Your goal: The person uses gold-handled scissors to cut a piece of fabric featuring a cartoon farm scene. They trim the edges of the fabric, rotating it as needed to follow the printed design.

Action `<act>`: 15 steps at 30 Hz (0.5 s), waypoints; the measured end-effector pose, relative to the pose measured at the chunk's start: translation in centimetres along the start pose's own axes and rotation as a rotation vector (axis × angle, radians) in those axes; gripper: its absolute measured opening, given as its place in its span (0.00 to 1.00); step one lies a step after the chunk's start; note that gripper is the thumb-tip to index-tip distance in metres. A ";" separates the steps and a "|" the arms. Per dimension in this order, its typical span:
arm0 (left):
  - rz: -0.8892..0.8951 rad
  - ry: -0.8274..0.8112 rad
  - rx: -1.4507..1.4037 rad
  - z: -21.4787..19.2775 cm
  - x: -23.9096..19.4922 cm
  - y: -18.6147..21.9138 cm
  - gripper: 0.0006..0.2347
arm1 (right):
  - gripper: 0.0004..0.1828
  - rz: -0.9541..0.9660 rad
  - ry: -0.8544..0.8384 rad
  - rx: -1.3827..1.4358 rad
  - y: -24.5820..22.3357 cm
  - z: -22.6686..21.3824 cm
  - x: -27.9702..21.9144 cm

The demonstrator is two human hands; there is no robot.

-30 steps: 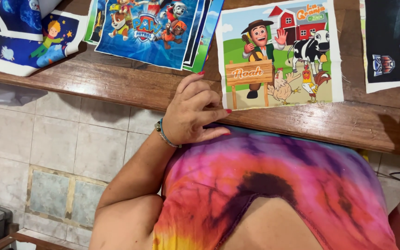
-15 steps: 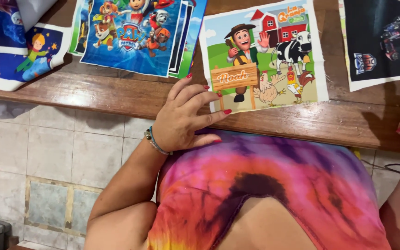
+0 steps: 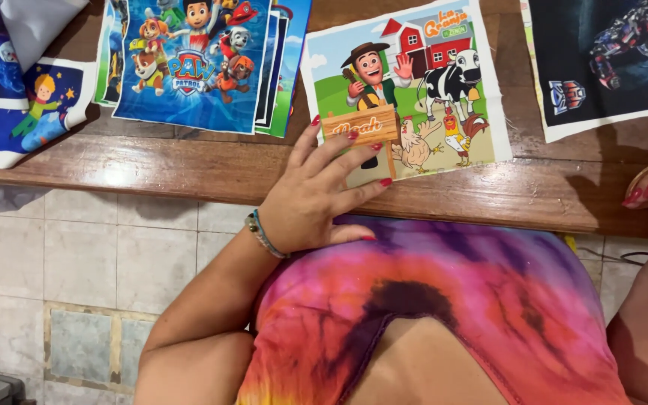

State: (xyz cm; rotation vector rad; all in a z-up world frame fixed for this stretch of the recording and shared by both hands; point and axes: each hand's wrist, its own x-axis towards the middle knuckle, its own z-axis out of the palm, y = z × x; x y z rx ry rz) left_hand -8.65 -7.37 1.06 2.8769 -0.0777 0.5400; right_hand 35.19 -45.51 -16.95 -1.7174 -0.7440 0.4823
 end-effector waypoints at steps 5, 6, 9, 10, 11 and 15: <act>0.026 -0.001 -0.009 0.6 1.5 0.3 0.28 | 0.40 -0.034 0.053 -0.046 -3.9 1.8 -0.4; 0.030 0.000 -0.024 0.8 1.7 0.4 0.28 | 0.41 -0.066 0.085 -0.125 -4.9 2.2 -0.5; 0.056 0.001 -0.036 1.4 2.4 0.5 0.30 | 0.36 -0.043 0.108 -0.082 -6.3 3.0 -0.8; 0.056 0.001 -0.037 1.5 2.4 0.5 0.30 | 0.36 -0.042 0.108 -0.082 -6.4 3.0 -0.9; 0.054 -0.006 -0.053 1.7 2.5 0.5 0.29 | 0.39 -0.012 0.081 -0.040 -6.4 3.1 -0.9; 0.054 -0.002 -0.061 1.6 2.6 0.5 0.29 | 0.39 0.022 0.058 0.029 -7.7 3.5 -0.9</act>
